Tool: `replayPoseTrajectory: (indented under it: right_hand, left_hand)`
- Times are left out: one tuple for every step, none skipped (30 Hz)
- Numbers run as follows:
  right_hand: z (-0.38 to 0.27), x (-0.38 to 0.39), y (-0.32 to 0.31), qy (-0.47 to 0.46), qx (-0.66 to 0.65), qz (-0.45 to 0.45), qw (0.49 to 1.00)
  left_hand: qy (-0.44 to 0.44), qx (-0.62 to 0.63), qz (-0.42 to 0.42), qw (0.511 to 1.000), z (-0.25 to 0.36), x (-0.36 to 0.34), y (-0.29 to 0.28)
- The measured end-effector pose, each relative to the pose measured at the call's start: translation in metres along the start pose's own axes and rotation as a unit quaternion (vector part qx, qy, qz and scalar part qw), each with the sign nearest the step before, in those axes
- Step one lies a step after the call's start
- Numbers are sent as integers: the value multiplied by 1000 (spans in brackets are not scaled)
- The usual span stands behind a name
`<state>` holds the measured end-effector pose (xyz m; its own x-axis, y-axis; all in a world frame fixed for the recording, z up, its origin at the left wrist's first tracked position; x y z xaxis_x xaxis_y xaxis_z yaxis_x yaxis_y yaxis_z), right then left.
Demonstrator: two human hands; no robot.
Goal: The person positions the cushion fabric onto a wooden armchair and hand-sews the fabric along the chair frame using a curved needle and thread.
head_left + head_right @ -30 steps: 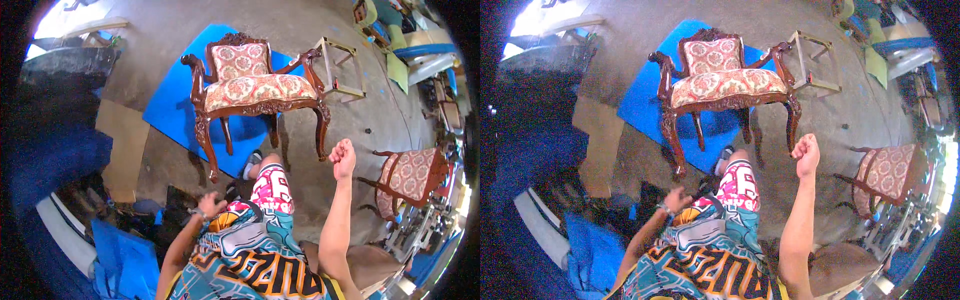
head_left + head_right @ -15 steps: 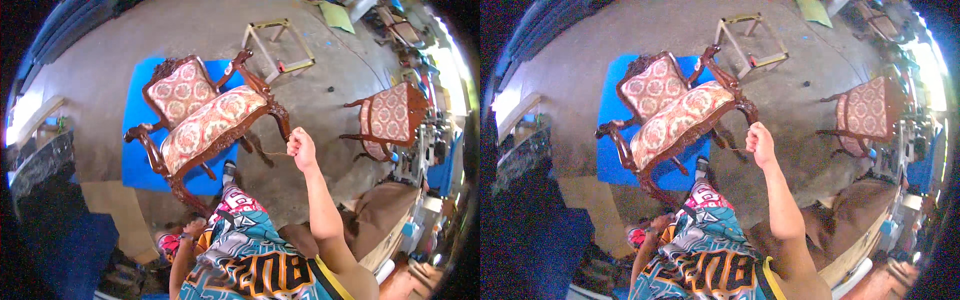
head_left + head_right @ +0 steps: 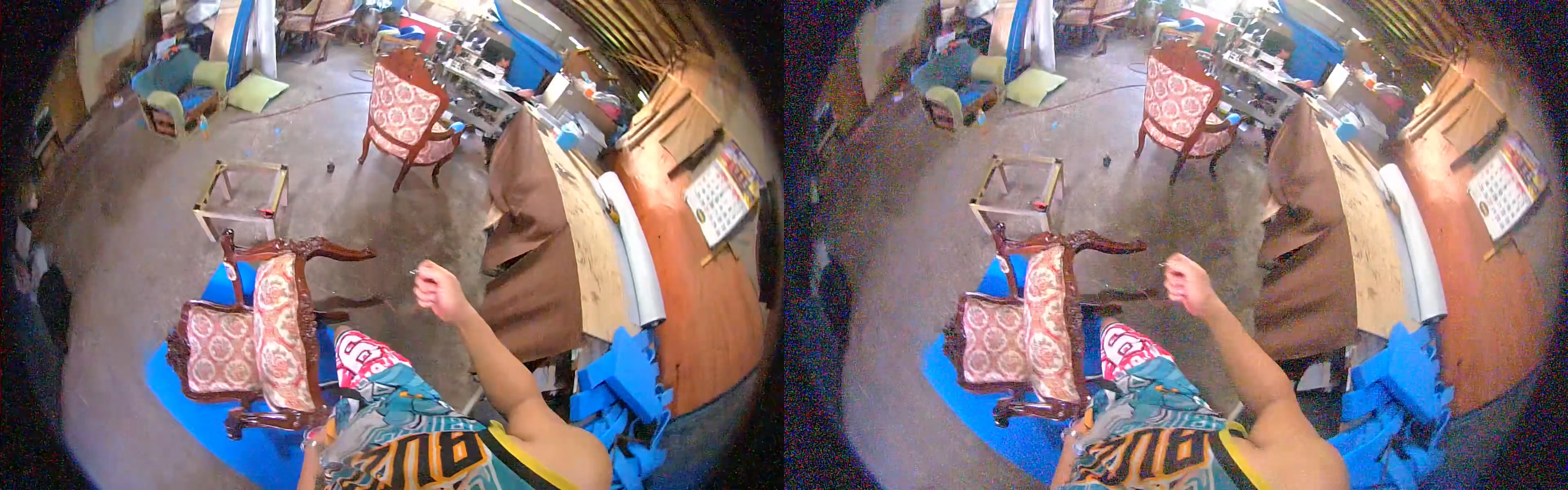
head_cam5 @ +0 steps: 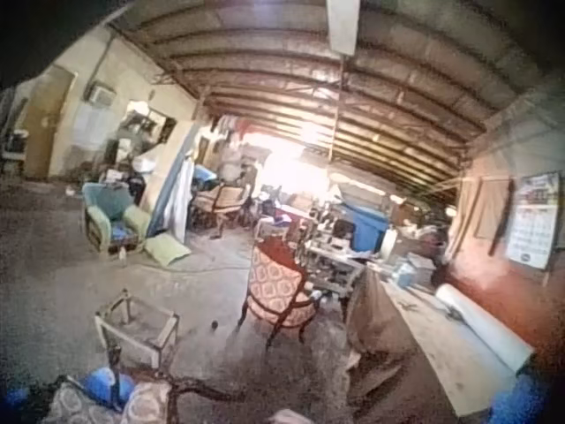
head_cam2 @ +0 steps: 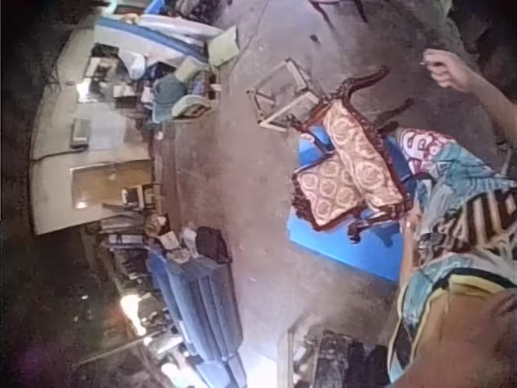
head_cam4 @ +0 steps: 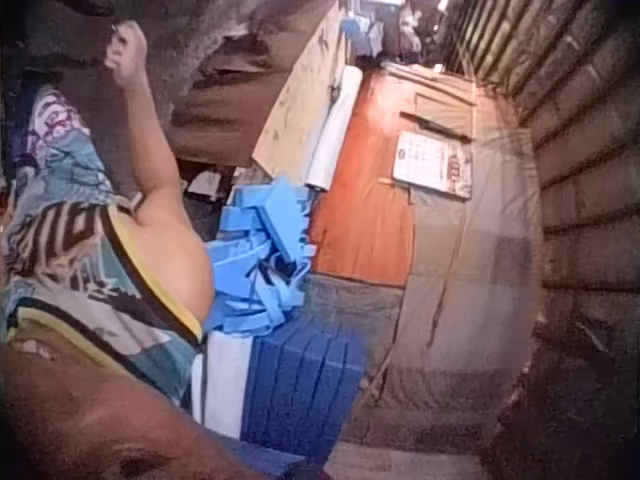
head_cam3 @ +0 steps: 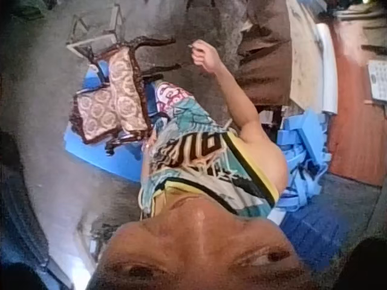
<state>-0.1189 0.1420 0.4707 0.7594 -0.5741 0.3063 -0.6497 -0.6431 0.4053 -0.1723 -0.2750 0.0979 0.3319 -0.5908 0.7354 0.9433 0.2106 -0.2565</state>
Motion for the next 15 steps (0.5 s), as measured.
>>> replayPoseTrajectory:
  right_hand:
    - [2,17,-6,-13,-7,52,999]
    - [11,31,-17,10,-13,141,990]
    - [10,37,-14,-17,-13,118,993]
    - [9,42,-17,-33,-28,136,990]
    - [7,44,-23,-60,-47,177,981]
    - [8,42,-24,-47,-48,166,984]
    - [5,39,-27,-67,-39,164,983]
    - [4,33,-35,-73,-37,197,977]
    - [2,24,-38,-81,-17,177,981]
    - [2,10,-44,-77,-15,176,981]
    - [3,-7,-52,-68,0,195,978]
    - [1,-29,-58,-72,16,188,979]
    - [1,-52,-68,-55,15,212,976]
    - [2,-78,-77,-32,20,210,977]
    - [0,-104,-88,-14,23,232,972]
  left_hand:
    - [14,14,-13,1000,0,-3,-8]
    - [24,27,-29,999,0,-6,-14]
    - [33,41,-40,998,2,-6,-20]
    - [46,57,-54,996,8,-8,-24]
    - [55,71,-66,994,13,-7,-30]
    - [64,90,-78,991,21,-8,-35]
    - [70,107,-89,988,27,-8,-40]
    - [96,87,-96,987,36,-7,-46]
    - [72,127,-110,983,39,-9,-53]
    - [68,140,-97,983,45,-11,-63]
    - [63,89,-43,993,48,-13,-80]
    - [80,45,14,996,58,-19,-98]
    - [110,63,84,988,70,-27,-118]
    - [133,110,117,978,81,-36,-135]
    - [118,106,194,968,91,-46,-156]
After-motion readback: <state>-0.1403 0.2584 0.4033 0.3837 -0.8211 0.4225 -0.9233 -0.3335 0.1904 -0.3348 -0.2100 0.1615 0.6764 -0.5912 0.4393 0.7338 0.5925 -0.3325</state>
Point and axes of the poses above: each hand's wrist, its own x-axis away from the middle knuckle, its own y-axis out of the palm, z = x × y, the point moved 6 cm from there along -x, towards the middle knuckle, and after that the axes turned 1 degree about x, right-handed, at the moved point
